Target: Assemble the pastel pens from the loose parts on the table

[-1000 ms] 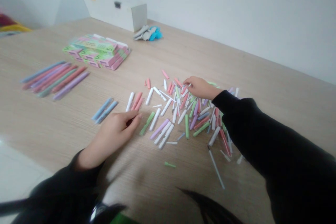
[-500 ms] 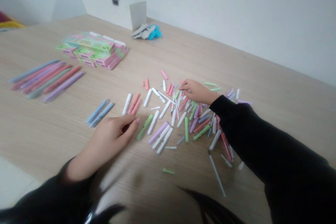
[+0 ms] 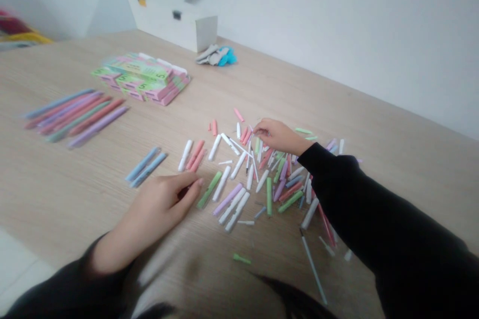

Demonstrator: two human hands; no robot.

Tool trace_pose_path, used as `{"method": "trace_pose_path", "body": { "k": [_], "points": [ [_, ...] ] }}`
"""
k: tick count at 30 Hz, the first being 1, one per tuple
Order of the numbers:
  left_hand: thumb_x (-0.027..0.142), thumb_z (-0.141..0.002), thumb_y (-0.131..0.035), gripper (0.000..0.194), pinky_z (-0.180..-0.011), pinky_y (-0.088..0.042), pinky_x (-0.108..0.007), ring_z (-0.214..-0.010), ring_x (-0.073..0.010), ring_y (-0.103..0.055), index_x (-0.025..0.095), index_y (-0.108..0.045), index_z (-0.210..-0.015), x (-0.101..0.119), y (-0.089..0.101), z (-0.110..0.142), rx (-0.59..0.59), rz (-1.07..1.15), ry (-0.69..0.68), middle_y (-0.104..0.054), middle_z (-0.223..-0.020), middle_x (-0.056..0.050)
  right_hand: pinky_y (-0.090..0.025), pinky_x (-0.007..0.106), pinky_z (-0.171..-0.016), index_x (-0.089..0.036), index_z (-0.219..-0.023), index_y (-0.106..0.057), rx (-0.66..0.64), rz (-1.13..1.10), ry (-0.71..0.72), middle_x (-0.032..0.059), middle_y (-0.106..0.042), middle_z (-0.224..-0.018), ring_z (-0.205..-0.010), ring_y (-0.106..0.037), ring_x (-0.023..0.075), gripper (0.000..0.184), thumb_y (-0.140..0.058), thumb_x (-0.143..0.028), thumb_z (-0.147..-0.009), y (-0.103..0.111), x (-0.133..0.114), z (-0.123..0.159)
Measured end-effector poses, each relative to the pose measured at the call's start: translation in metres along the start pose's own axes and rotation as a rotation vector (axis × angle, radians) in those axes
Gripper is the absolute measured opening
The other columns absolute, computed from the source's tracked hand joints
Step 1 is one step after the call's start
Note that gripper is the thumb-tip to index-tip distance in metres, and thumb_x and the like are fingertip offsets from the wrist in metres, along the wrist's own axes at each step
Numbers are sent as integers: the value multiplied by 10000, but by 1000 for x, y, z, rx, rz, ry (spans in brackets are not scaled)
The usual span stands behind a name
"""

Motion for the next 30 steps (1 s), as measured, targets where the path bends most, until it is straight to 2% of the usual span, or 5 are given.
{"method": "trace_pose_path", "body": {
  "k": [8, 13, 17, 24, 30],
  "points": [
    [406, -985, -372, 404, -571, -355, -271, -541, -130, -520, 181, -581, -723, -3, -1, 2, 19, 10, -11, -540, -583, 5, -458, 303, -908, -61, -1099, -736, 27, 76, -192, 160, -693, -1088, -953, -637, 215, 396, -472, -1, -810, 13, 42, -43],
    [413, -984, -364, 410, -568, -356, -274, -542, -133, -526, 181, -596, -738, -3, -2, 1, 22, 1, -19, -557, -590, -4, -481, 296, -882, -52, -1107, -733, -6, 84, -267, 170, -704, -1129, -939, -658, 214, 329, -597, -66, -808, 11, 58, -58],
    [415, -986, -365, 411, -568, -357, -273, -548, -133, -536, 181, -606, -749, -2, -3, 1, 21, 3, -12, -573, -599, -9, -491, 268, -830, -76, -968, -763, -55, 65, -298, 150, -749, -1034, -902, -679, 201, 191, -628, -127, -842, 6, 60, -59],
    [408, -988, -374, 401, -574, -356, -271, -544, -129, -529, 180, -592, -740, -1, -2, 1, 25, 19, -16, -559, -595, -2, -494, 258, -789, -92, -904, -766, -104, 54, -321, 137, -776, -928, -847, -698, 200, 156, -625, -130, -848, 3, 54, -60],
    [391, -990, -365, 404, -565, -354, -261, -530, -121, -516, 180, -568, -711, -1, -1, 1, 29, 22, -36, -531, -577, 6, -495, 255, -809, -67, -1109, -726, -94, 59, -318, 147, -763, -1062, -899, -698, 197, 319, -614, -79, -811, 9, 43, -57]
  ]
}}
Point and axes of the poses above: each hand's wrist, its own z-axis away from the middle knuckle, its own y-axis out of the back of the hand, x = y × z, the point moved 1 cm from there along -z, towards the middle knuckle
